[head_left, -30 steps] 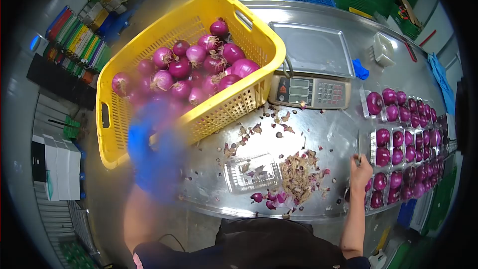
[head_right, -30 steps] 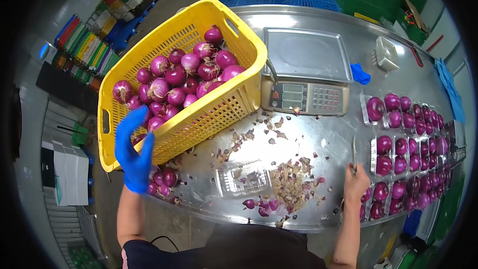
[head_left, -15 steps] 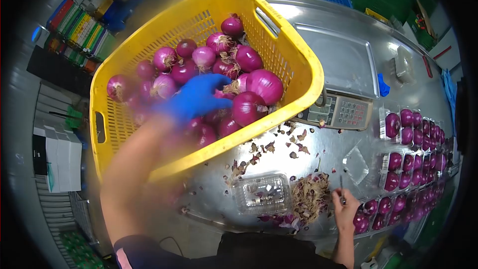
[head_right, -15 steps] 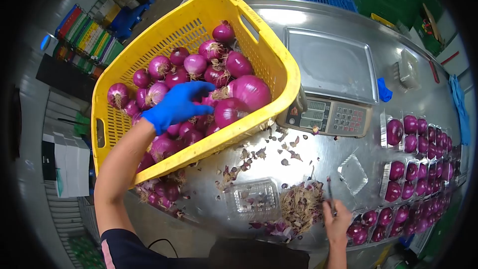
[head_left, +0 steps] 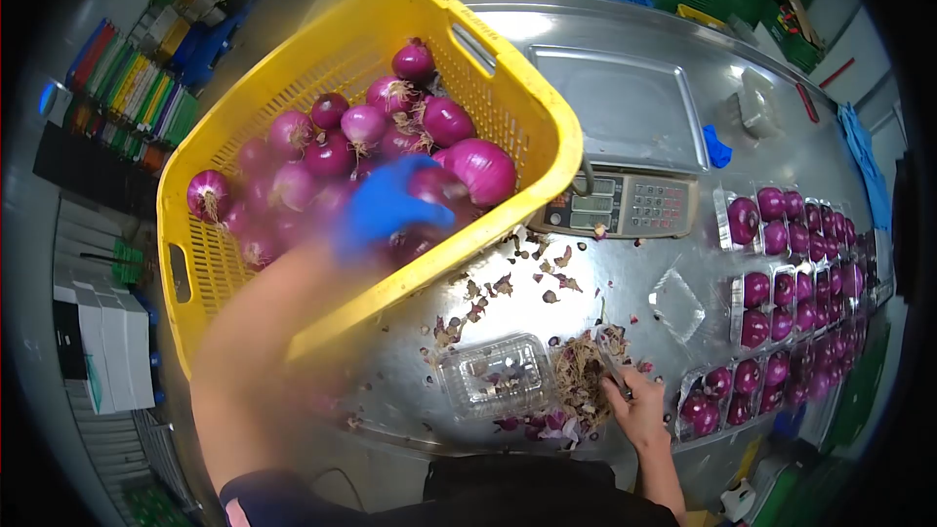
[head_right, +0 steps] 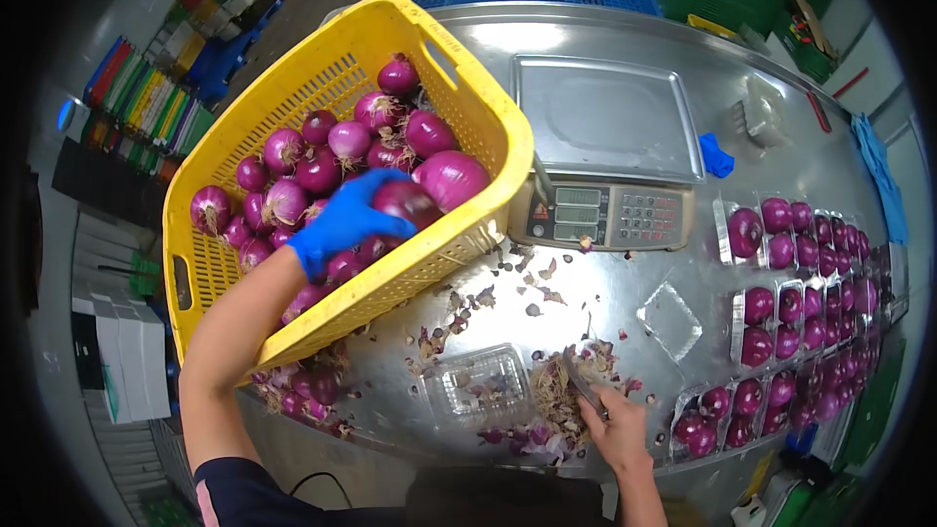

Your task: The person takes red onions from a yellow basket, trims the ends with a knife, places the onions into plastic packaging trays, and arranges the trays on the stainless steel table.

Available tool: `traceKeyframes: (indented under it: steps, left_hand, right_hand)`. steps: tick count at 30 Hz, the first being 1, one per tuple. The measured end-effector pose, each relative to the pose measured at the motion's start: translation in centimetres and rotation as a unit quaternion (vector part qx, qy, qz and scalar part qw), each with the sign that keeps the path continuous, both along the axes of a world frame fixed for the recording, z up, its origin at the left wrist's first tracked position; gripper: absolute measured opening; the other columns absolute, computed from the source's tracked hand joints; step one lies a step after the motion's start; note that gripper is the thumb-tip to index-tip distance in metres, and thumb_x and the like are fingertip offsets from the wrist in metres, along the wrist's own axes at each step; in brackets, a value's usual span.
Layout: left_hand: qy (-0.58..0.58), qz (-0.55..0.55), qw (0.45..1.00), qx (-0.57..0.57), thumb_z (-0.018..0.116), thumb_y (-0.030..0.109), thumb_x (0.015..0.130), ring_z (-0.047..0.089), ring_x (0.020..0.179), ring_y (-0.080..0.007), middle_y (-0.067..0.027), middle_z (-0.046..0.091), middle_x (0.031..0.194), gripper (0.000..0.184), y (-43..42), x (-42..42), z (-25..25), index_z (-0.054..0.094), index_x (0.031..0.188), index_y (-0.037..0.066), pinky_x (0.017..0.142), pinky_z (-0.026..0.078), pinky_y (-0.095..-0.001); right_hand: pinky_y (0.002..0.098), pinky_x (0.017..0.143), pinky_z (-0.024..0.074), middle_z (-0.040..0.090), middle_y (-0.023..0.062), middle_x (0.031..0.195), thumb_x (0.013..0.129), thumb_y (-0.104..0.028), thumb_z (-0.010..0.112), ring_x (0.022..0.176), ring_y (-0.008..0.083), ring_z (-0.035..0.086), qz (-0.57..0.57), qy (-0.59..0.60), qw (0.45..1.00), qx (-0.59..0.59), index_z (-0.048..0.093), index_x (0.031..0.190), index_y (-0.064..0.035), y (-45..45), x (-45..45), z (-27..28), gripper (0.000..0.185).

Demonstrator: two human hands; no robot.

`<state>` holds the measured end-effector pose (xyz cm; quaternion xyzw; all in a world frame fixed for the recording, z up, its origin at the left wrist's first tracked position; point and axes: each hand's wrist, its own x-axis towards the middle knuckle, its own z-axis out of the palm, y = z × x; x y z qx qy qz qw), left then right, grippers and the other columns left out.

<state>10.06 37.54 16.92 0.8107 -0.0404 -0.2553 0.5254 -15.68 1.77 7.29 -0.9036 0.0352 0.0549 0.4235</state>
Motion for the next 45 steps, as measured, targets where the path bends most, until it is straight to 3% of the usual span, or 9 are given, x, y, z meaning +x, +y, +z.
traceKeyframes:
  steps: [5,7,14,19,30,33,40,44,45]
  left_hand:
    - [-0.123,0.142,0.955,-0.229,0.065,0.024,0.084,0.06,0.109,-0.0232,-0.0132,0.058,0.12,0.051,1.2,-3.4,7.2,0.052,0.13,0.004,0.096,0.048,-0.0354]
    - [-0.017,0.193,0.906,-0.377,0.066,0.026,0.085,0.059,0.112,-0.0238,-0.0137,0.057,0.124,0.055,-1.6,-7.5,11.1,0.05,0.133,0.004,0.098,0.048,-0.0358]
    - [0.093,-0.012,0.968,-0.233,0.085,0.041,0.057,0.052,0.126,-0.0297,-0.018,0.051,0.137,0.098,-6.3,-20.5,5.5,0.045,0.134,-0.005,0.108,0.04,-0.0414]
    - [0.15,-0.01,0.971,-0.185,0.084,0.025,0.059,0.052,0.124,-0.0243,-0.0127,0.054,0.133,0.089,-9.3,-25.0,-0.7,0.046,0.136,0.002,0.107,0.04,-0.0389]
    - [0.098,-0.094,0.987,-0.085,0.089,0.017,0.06,0.055,0.119,-0.0242,-0.0106,0.058,0.126,0.088,-10.9,-28.3,-2.4,0.046,0.136,0.006,0.104,0.043,-0.0386]
    - [0.16,-0.057,0.983,-0.073,0.087,0.041,0.065,0.052,0.125,-0.0223,-0.0122,0.052,0.137,0.094,-10.6,-28.6,-2.5,0.044,0.138,0.001,0.107,0.041,-0.0373]
    - [0.392,0.174,0.803,-0.414,0.059,0.064,0.085,0.041,0.134,-0.0389,-0.018,0.037,0.148,0.095,-11.1,-31.9,-6.3,0.026,0.148,0.002,0.105,0.039,-0.0617]
    - [0.367,0.226,0.805,-0.409,0.038,0.074,0.088,0.043,0.131,-0.0386,-0.0253,0.039,0.143,0.095,-13.6,-32.9,-5.4,0.028,0.146,0.0,0.105,0.041,-0.0585]
    - [0.371,0.223,0.791,-0.433,0.039,0.061,0.093,0.046,0.128,-0.037,-0.025,0.042,0.139,0.08,-14.0,-33.2,-4.8,0.031,0.143,-0.001,0.104,0.044,-0.055]
  right_hand:
    - [0.0336,0.067,0.0519,0.069,0.0163,0.083,0.083,-0.011,0.072,0.074,0.0271,0.069,-0.009,0.059,0.998,0.023,0.068,0.102,-0.0014,-0.5,-1.4,1.2,0.022]
    - [0.0336,0.067,0.0517,0.069,0.0161,0.083,0.085,-0.014,0.071,0.074,0.0268,0.069,-0.006,0.041,0.998,0.055,0.068,0.102,-0.0017,-0.5,-1.2,1.6,0.021]
    - [0.0404,0.06,0.0475,0.061,0.0136,0.075,0.089,-0.033,0.064,0.069,0.0352,0.061,0.126,-0.065,0.981,0.136,0.066,0.099,-0.0078,0.0,-1.9,5.0,0.027]
    - [0.0412,0.055,0.0438,0.054,0.0066,0.074,0.092,-0.048,0.054,0.067,0.0306,0.059,0.278,-0.079,0.956,-0.041,0.059,0.09,-0.0104,-0.1,-4.2,6.2,0.038]
    - [0.0428,0.057,0.0468,0.058,0.0095,0.066,0.094,-0.043,0.056,0.063,0.0338,0.06,0.174,-0.041,0.984,-0.005,0.057,0.077,-0.0087,-2.4,-9.5,0.5,0.038]
    - [0.0438,0.06,0.0471,0.06,0.0126,0.068,0.094,-0.036,0.057,0.066,0.0356,0.061,0.12,0.008,0.99,0.067,0.061,0.082,-0.0081,-3.0,-11.0,-0.7,0.031]
    - [0.0392,0.052,0.0444,0.055,0.0089,0.066,0.091,-0.041,0.06,0.06,0.0304,0.059,0.101,-0.085,0.989,0.062,0.055,0.076,-0.0096,-2.1,-9.6,2.6,0.035]
    - [0.0348,0.044,0.0419,0.049,0.005,0.064,0.087,-0.049,0.063,0.052,0.0238,0.057,0.181,-0.224,0.958,-0.006,0.049,0.072,-0.0121,-1.0,-10.2,5.4,0.043]
    - [0.0346,0.044,0.042,0.049,0.0046,0.063,0.086,-0.05,0.063,0.051,0.0233,0.057,0.177,-0.221,0.959,-0.025,0.049,0.071,-0.012,-0.7,-10.1,5.0,0.043]
